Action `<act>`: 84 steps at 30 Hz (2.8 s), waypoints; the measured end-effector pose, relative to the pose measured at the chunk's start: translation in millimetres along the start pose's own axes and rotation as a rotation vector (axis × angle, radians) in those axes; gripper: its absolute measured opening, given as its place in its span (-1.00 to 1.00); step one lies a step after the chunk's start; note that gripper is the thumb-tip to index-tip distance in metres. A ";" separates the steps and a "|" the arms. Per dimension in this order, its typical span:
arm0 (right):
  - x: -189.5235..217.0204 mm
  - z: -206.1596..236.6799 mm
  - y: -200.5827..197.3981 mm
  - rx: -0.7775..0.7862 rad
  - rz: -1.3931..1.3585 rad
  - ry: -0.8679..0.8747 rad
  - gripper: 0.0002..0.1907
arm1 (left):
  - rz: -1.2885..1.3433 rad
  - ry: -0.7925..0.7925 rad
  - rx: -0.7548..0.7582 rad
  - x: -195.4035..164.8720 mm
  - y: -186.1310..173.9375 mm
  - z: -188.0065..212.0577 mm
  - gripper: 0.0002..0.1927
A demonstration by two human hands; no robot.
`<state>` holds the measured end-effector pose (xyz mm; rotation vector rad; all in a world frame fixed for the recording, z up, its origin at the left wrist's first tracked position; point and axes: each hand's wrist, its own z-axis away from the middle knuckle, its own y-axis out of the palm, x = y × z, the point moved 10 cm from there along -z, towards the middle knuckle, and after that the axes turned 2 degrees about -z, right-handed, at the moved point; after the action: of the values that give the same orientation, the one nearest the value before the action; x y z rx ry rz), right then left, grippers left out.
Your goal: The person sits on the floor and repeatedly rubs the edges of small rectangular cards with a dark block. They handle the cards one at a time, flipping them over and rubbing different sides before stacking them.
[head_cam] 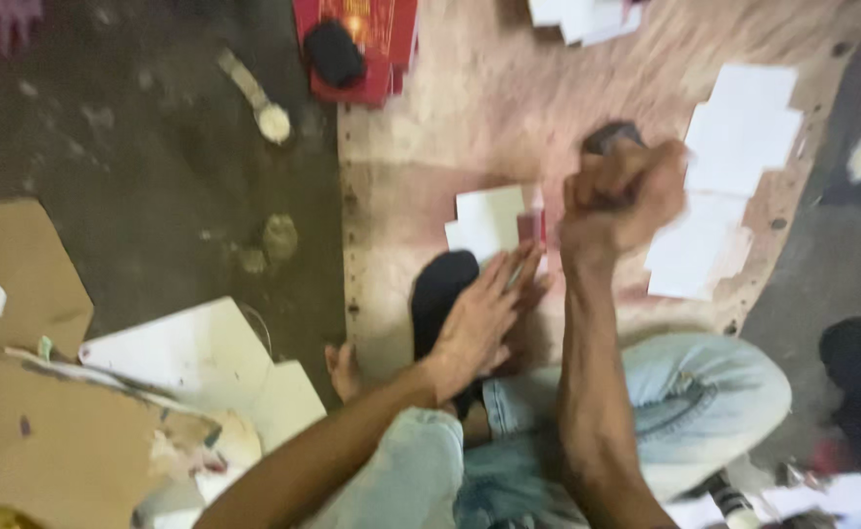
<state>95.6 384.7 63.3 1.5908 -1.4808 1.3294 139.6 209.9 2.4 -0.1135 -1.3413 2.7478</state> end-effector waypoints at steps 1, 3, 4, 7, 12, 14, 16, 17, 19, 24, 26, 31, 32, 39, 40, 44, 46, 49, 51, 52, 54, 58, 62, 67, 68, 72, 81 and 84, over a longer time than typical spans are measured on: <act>0.5 6.9 -1.2 0.006 0.002 -0.071 -0.69 | -0.022 -0.009 -0.010 2.5 -1.6 0.8 -0.18; -15.2 16.2 34.9 0.293 0.323 -0.009 -0.68 | 0.029 -0.038 -0.085 5.0 -13.2 7.1 -0.15; -34.3 18.9 32.6 0.336 0.328 0.118 -0.67 | 0.081 -0.081 -0.180 11.6 -25.1 9.3 -0.12; -66.7 35.9 -10.5 0.370 0.227 0.360 -0.65 | 0.233 -0.125 -0.307 22.9 -43.3 11.7 -0.09; -71.4 80.5 -21.9 0.702 0.080 0.512 -0.62 | 0.712 -0.319 -0.372 70.8 -25.1 23.8 -0.20; -46.5 82.4 -4.4 0.815 0.407 0.268 -0.73 | 1.385 -0.605 -0.013 82.4 39.8 36.0 -0.32; -9.7 87.4 15.7 0.839 0.632 -0.066 -0.77 | 1.023 -0.488 -0.294 102.3 12.3 41.7 -0.23; 18.2 90.6 26.6 0.801 0.660 -0.307 -0.74 | 0.811 -0.448 -0.467 111.1 -6.8 43.6 -0.19; 15.3 81.1 40.5 0.817 0.567 -0.234 -0.69 | 0.719 -0.420 -0.543 118.8 -15.9 35.8 -0.17; -26.5 66.8 -25.5 0.870 0.346 0.203 -0.42 | 0.443 -0.189 -0.589 107.8 -37.7 -9.7 0.07; -30.7 81.1 -34.2 1.026 0.351 0.188 -0.40 | 0.451 -0.136 -0.500 106.8 -28.9 -19.0 0.10; 36.3 8.5 -45.7 0.767 0.574 0.076 -0.13 | 0.387 -0.165 -0.413 109.9 -22.8 -15.7 0.10; 66.0 -1.3 -33.1 0.720 0.521 -0.073 -0.16 | 0.404 -0.153 -0.427 107.9 -26.3 -14.7 0.11; 73.2 10.7 36.0 0.452 0.583 -0.694 -0.32 | 0.433 -0.174 -0.347 108.4 -20.5 -22.7 0.15; 49.9 8.7 24.1 0.377 0.759 -0.645 -0.36 | 0.466 -0.168 -0.382 108.6 -22.1 -20.8 0.09; -33.7 2.2 -4.8 0.523 0.991 -0.288 -0.25 | 0.466 -0.223 -0.445 107.0 -22.2 -9.8 0.01; -32.2 7.4 -13.7 0.496 0.764 -0.169 -0.32 | 0.555 -0.328 -0.511 108.9 -22.2 3.4 0.01; -10.6 32.0 -10.3 0.468 0.482 -0.086 -0.48 | 0.651 -0.432 -0.609 103.8 -19.3 25.4 0.01; -8.6 51.1 -0.8 0.539 0.561 -0.043 -0.49 | 0.744 -0.474 -0.648 101.8 -11.1 36.5 0.02; -14.0 59.8 4.4 0.607 0.722 -0.019 -0.44 | 0.802 -0.482 -0.661 101.7 -6.2 40.6 0.02; -27.1 70.1 1.9 0.630 0.687 0.149 -0.43 | 0.859 -0.490 -0.680 101.9 1.1 45.8 0.04; -33.2 67.3 -14.2 0.457 0.304 0.306 -0.48 | 0.854 -0.511 -0.727 106.6 -1.0 50.7 0.05; -10.2 75.3 8.2 0.655 0.791 -0.116 -0.41 | 0.810 -0.515 -0.707 109.3 -11.6 51.1 0.05; 2.6 69.6 6.1 0.543 0.433 -0.035 -0.46 | 0.867 -0.506 -0.712 109.8 -11.0 54.5 0.14; 19.7 69.5 9.6 0.542 0.560 -0.241 -0.43 | 0.871 -0.509 -0.689 108.4 -8.1 53.4 0.17; 3.9 65.6 12.9 0.687 0.431 0.063 -0.40 | 0.841 -0.523 -0.806 111.0 -13.1 59.7 0.21; 13.7 59.1 18.7 0.746 0.694 -0.462 -0.41 | 0.890 -0.512 -0.834 109.2 -11.2 57.2 0.18; -12.8 34.1 3.9 0.688 0.780 -0.338 -0.46 | 0.796 -0.507 -0.870 109.5 -16.1 60.9 -0.11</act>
<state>102.6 357.8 39.4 1.7640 -2.1307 2.2804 25.1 183.6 49.0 0.0139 -3.1360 2.4921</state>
